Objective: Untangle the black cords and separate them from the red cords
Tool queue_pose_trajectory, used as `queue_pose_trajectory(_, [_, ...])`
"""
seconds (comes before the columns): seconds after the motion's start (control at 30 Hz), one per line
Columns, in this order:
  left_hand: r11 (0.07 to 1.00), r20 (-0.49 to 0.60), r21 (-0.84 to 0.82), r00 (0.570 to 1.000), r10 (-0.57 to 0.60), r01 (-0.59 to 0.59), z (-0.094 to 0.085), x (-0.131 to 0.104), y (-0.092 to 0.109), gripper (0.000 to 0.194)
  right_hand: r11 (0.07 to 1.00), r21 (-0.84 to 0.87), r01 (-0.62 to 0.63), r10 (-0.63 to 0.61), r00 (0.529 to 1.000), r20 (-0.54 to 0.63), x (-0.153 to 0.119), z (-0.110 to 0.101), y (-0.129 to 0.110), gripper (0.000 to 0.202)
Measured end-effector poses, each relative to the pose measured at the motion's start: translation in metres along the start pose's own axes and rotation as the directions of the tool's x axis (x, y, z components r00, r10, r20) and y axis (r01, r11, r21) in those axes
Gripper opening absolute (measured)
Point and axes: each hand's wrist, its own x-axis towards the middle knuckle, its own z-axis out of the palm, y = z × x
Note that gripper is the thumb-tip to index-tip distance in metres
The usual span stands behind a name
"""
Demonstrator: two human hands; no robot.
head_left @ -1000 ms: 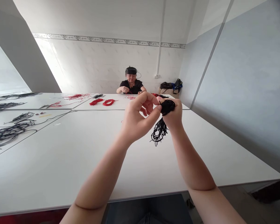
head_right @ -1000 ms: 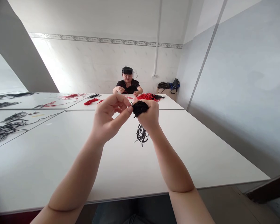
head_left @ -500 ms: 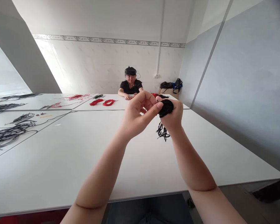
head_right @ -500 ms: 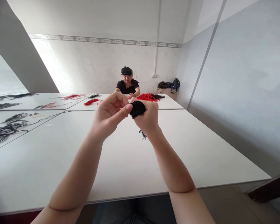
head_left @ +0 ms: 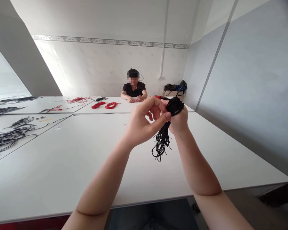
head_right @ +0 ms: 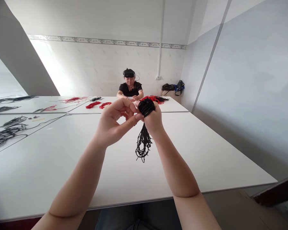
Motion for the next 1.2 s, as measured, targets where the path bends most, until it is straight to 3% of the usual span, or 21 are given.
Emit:
queue_pose_trajectory(0.13, [0.999, -0.032, 0.04, 0.999, 0.01, -0.009, -0.004, 0.0, -0.001, 0.018, 0.923, 0.261, -0.283, 0.28, 0.959, 0.049, -0.002, 0.001, -0.006, 0.019])
queue_pose_trajectory(0.23, [0.994, -0.089, 0.098, 0.994, 0.059, -0.05, -0.01, 0.001, -0.006, 0.023, 0.765, 0.357, -0.536, 0.495, 0.844, 0.207, -0.003, 0.001, -0.016, 0.026])
queue_pose_trajectory(0.33, [0.968, -0.07, 0.185, 0.981, 0.184, -0.168, -0.017, 0.003, -0.012, 0.039, 0.629, 0.371, -0.683, 0.546, 0.729, 0.414, -0.004, 0.0, -0.025, 0.04])
queue_pose_trajectory(0.4, [0.941, -0.019, 0.224, 0.965, 0.263, -0.252, -0.02, 0.004, -0.014, 0.047, 0.61, 0.354, -0.709, 0.542, 0.7, 0.465, -0.007, 0.001, -0.027, 0.04])
queue_pose_trajectory(0.5, [0.918, 0.044, 0.243, 0.949, 0.312, -0.313, -0.019, 0.005, -0.015, 0.039, 0.63, 0.347, -0.695, 0.547, 0.714, 0.437, -0.011, 0.003, -0.025, 0.03])
queue_pose_trajectory(0.63, [0.94, 0.122, 0.181, 0.955, 0.27, -0.289, -0.016, 0.005, -0.016, 0.027, 0.673, 0.335, -0.659, 0.521, 0.745, 0.417, -0.014, 0.004, -0.02, 0.017])
queue_pose_trajectory(0.8, [0.97, 0.146, 0.087, 0.966, 0.214, -0.228, -0.018, 0.007, -0.024, 0.03, 0.686, 0.278, -0.673, 0.529, 0.723, 0.445, -0.013, 0.002, -0.021, 0.017])
queue_pose_trajectory(1.03, [0.975, 0.173, -0.121, 0.963, 0.206, -0.186, -0.014, 0.009, -0.028, 0.039, 0.754, 0.252, -0.606, 0.497, 0.778, 0.384, -0.014, -0.001, -0.024, 0.018])
queue_pose_trajectory(1.2, [0.961, 0.177, -0.172, 0.952, 0.248, -0.218, -0.012, 0.01, -0.029, 0.04, 0.774, 0.236, -0.588, 0.47, 0.783, 0.408, -0.014, -0.002, -0.022, 0.022])
